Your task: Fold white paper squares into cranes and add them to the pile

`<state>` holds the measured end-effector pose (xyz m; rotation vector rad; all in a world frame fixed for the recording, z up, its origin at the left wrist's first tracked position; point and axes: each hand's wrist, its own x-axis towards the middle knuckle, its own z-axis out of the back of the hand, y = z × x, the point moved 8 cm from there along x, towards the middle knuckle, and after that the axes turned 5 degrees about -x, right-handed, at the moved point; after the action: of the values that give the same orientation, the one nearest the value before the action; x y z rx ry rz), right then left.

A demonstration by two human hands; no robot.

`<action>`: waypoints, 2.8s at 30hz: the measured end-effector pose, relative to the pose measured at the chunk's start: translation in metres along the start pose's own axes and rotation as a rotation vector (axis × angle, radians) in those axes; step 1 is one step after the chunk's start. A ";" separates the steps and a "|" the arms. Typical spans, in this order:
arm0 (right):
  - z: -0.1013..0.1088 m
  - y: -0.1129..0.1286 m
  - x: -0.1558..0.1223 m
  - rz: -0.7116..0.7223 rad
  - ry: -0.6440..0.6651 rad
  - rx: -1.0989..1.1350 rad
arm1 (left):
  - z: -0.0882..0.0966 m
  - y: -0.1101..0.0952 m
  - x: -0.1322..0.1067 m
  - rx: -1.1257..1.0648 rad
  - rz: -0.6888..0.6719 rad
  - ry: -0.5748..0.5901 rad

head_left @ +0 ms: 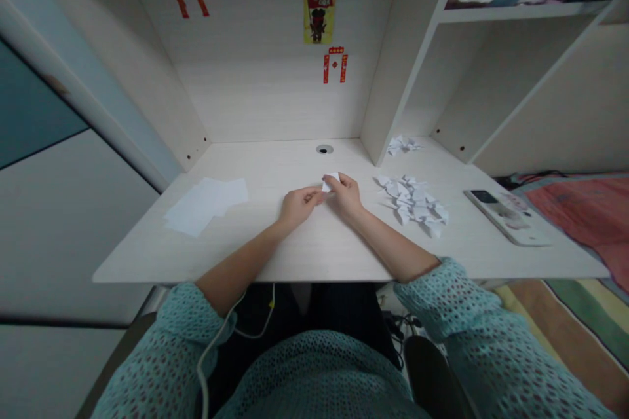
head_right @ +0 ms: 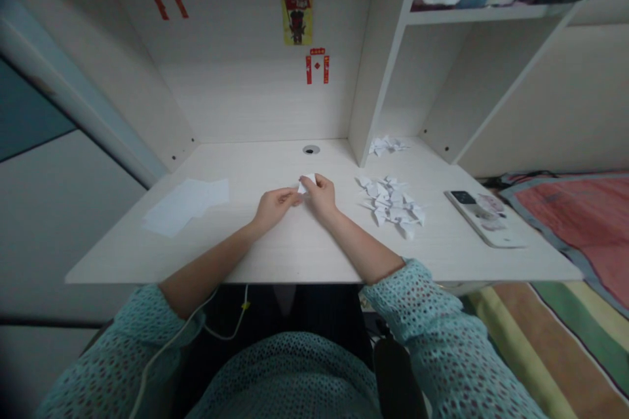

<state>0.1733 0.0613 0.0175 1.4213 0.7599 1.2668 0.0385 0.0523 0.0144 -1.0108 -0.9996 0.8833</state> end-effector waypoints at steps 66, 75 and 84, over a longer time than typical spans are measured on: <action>-0.014 0.006 -0.001 0.066 0.140 0.188 | 0.043 -0.010 0.010 -0.239 -0.097 -0.287; -0.018 0.016 -0.003 0.156 0.203 0.134 | 0.051 0.000 0.013 -0.227 -0.032 -0.355; -0.008 0.052 -0.018 0.631 0.106 -0.492 | 0.056 -0.005 0.010 -0.179 -0.022 -0.402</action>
<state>0.1519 0.0333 0.0610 1.2181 0.0247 1.8662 -0.0108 0.0741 0.0331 -0.9885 -1.4468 1.0158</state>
